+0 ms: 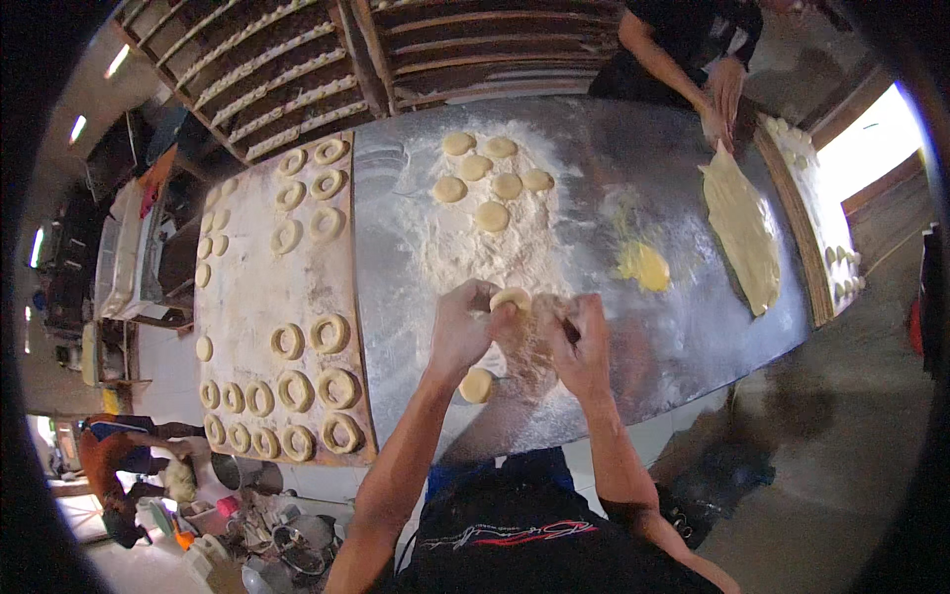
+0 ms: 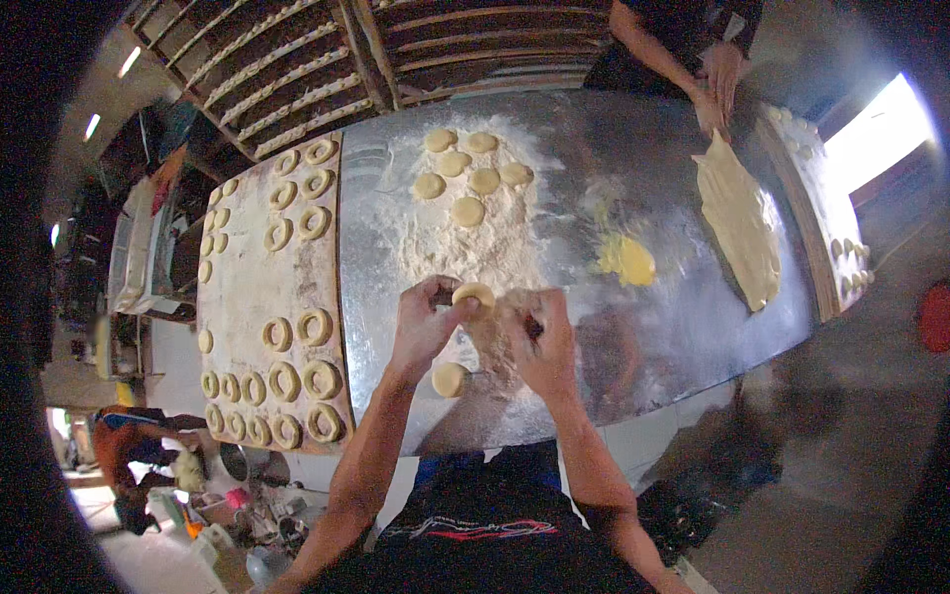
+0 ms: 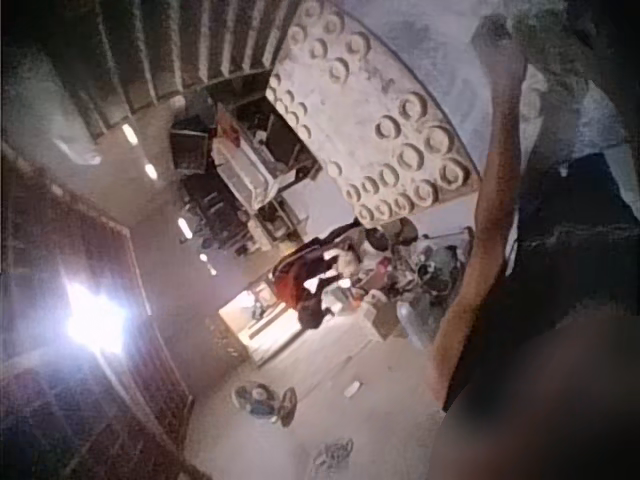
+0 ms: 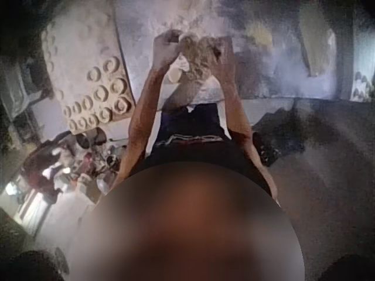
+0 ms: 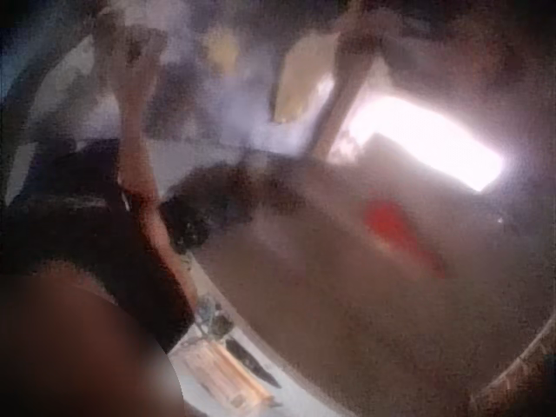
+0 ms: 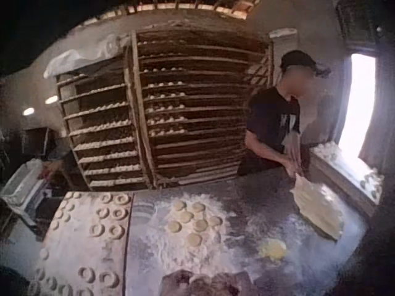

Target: The person shapes small dough pieces into rings by hand and places them on a wooden board. Another person kneads dough nearby. The shaped dough rings are arranged in rows on the board.

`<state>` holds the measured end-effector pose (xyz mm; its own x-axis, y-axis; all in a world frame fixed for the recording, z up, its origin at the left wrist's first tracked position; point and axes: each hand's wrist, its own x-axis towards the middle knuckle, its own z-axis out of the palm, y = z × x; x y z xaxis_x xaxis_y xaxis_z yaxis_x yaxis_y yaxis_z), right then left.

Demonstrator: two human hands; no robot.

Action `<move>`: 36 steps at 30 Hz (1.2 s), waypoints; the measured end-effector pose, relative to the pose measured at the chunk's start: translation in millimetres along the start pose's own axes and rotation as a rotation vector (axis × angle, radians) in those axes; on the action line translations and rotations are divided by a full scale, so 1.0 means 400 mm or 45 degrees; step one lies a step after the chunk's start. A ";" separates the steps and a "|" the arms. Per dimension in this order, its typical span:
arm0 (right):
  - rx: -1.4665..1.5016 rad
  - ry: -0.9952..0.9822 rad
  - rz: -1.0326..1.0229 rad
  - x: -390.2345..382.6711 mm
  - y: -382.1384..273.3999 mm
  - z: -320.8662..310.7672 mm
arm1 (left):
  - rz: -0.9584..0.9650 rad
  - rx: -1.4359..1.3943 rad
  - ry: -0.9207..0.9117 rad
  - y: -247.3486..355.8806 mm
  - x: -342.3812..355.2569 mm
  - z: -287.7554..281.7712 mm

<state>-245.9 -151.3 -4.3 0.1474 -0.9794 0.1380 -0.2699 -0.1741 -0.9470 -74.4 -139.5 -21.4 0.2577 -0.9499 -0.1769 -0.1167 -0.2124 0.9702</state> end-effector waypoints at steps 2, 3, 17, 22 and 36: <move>0.190 -0.216 -0.041 0.028 0.024 -0.024 | -0.040 -0.036 -0.010 0.026 -0.049 0.016; 0.281 -0.400 -0.053 0.036 0.035 -0.023 | 0.004 -0.089 -0.022 0.038 -0.067 0.025; -0.298 -0.497 -0.521 -0.028 -0.113 0.135 | 0.324 0.386 0.384 0.135 -0.192 -0.152; -0.479 -0.234 -0.463 -0.002 -0.126 0.262 | 0.277 0.395 -0.032 0.082 -0.160 -0.257; 1.172 -0.835 0.438 -0.118 -0.165 0.305 | 0.780 -0.377 1.057 -0.007 -0.196 -0.174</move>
<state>-118.9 -80.9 16.3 0.7337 -0.6740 -0.0863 0.3575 0.4908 -0.7945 -27.4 -48.2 1.3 0.8186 -0.3987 0.4135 -0.2394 0.4175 0.8766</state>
